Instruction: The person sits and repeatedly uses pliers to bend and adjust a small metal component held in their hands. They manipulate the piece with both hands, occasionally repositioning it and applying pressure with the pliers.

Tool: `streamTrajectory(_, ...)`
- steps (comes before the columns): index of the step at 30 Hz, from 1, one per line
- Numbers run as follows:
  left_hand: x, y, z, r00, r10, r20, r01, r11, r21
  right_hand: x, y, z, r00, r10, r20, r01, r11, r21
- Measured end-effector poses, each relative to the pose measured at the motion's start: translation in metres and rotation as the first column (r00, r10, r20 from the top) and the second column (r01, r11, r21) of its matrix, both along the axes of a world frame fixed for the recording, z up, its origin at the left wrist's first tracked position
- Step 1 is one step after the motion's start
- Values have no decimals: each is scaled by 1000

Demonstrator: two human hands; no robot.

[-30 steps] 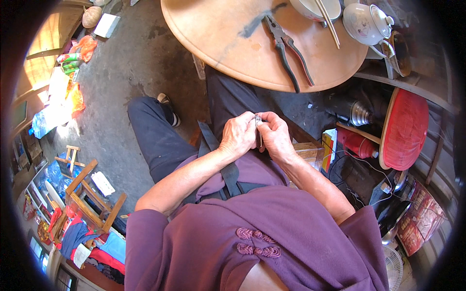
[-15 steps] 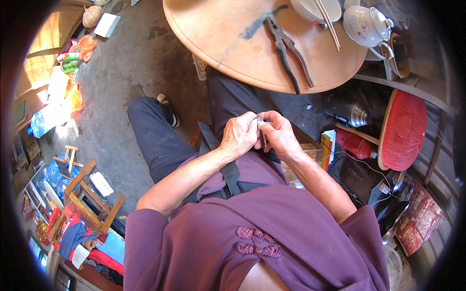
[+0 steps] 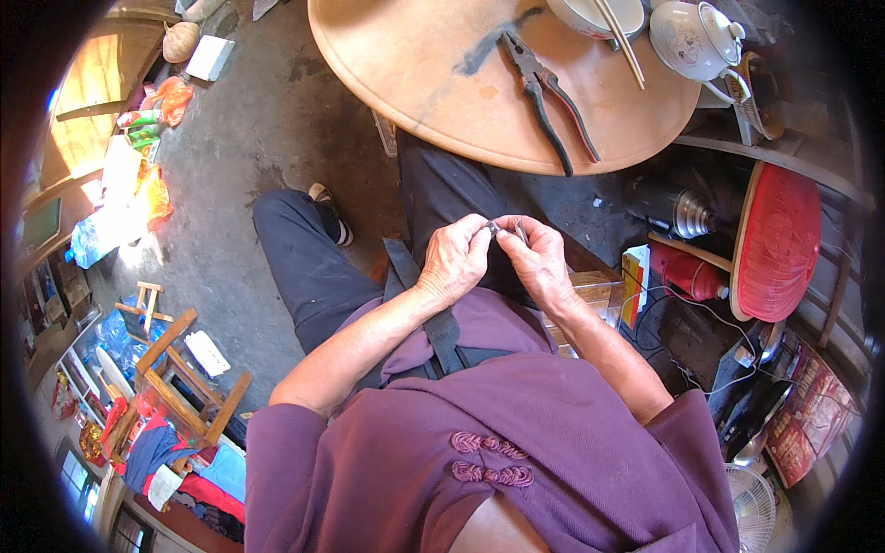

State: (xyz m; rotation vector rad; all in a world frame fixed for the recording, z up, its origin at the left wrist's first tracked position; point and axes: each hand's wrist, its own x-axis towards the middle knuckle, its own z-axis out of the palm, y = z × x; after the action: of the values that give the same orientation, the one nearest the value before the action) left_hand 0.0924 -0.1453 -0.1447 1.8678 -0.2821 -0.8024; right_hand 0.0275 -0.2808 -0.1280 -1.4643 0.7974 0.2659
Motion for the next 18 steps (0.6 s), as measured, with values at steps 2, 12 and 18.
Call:
streamTrajectory(2,-2,2,-3,1000,6,22,-6,1000,-2,2,-1,-1,998,63,29,-61,996,-72)
streamTrajectory(12,22,1,19,961,-257,-105,276,931,238,3,4,-11,991,124,50,-116,983,-143)
streamTrajectory(18,49,-2,44,902,-401,-164,430,873,231,12,-9,6,936,300,183,-250,934,-255)
